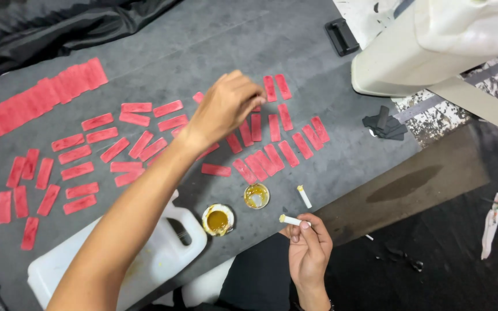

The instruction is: Applying adhesive to small red leather strips and attaching them to a plastic container

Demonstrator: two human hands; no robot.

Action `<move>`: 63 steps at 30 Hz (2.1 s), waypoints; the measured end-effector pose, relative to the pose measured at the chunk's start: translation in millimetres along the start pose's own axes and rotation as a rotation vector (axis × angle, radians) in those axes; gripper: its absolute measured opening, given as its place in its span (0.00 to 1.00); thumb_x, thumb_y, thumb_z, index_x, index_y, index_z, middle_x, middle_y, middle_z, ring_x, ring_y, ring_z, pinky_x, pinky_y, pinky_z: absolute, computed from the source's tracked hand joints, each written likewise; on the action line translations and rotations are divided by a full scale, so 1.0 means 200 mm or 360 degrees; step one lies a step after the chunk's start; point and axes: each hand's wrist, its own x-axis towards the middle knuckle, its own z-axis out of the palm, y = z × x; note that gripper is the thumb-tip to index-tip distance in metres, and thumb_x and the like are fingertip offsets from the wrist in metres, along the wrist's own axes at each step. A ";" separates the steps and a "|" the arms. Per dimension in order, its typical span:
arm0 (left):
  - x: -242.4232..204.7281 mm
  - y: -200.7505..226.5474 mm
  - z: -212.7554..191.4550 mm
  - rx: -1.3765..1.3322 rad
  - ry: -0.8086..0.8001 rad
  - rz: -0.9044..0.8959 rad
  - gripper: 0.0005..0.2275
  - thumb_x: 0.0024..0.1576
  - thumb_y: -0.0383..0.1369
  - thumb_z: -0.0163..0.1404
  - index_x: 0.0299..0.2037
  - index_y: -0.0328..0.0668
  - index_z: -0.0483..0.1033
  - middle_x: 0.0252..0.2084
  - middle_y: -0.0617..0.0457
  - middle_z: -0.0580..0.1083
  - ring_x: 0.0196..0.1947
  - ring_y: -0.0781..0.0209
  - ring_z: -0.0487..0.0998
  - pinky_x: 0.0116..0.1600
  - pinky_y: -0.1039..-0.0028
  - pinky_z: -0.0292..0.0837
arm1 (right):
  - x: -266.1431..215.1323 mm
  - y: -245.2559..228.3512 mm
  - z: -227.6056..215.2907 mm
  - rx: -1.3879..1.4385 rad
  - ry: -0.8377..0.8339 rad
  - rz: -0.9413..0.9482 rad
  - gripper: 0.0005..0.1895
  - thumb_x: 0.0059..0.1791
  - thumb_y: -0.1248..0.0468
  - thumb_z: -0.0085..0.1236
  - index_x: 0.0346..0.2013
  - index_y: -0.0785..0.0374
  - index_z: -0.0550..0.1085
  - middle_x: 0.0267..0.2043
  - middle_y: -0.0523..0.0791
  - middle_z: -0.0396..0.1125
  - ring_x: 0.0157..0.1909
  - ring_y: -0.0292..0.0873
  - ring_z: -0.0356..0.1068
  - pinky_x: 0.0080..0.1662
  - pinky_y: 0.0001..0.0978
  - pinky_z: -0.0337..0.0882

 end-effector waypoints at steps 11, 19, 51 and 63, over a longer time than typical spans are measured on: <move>-1.28 0.95 -0.56 0.0043 0.0790 -0.0758 0.08 0.64 0.24 0.49 0.32 0.35 0.75 0.29 0.52 0.75 0.31 0.56 0.70 0.40 0.71 0.68 | -0.24 0.23 0.24 -0.0161 -0.0435 0.0104 0.06 0.53 0.70 0.53 0.42 0.71 0.75 0.24 0.48 0.62 0.27 0.40 0.60 0.39 0.34 0.65; -1.83 1.08 -0.65 0.0490 0.1000 -0.1165 0.03 0.60 0.31 0.59 0.37 0.43 0.80 0.33 0.53 0.76 0.36 0.53 0.78 0.43 0.66 0.75 | -0.48 0.49 0.45 -0.0242 -0.0755 0.0101 0.07 0.53 0.72 0.52 0.44 0.76 0.73 0.24 0.48 0.58 0.29 0.39 0.59 0.35 0.27 0.61; -1.83 0.99 -0.55 0.0626 0.0734 -0.0873 0.15 0.64 0.44 0.54 0.51 0.42 0.81 0.43 0.52 0.73 0.43 0.53 0.73 0.49 0.66 0.68 | -0.25 0.28 0.26 -0.1416 -0.0322 -0.0822 0.06 0.53 0.71 0.60 0.45 0.68 0.77 0.26 0.48 0.67 0.28 0.35 0.63 0.34 0.25 0.64; -1.81 1.01 -0.55 0.0495 0.0902 -0.0971 0.10 0.67 0.34 0.50 0.46 0.35 0.82 0.40 0.47 0.73 0.39 0.49 0.73 0.46 0.63 0.70 | 0.00 0.36 0.31 -0.2362 -0.1098 -0.1385 0.05 0.51 0.71 0.62 0.42 0.64 0.79 0.36 0.47 0.75 0.39 0.50 0.77 0.43 0.38 0.78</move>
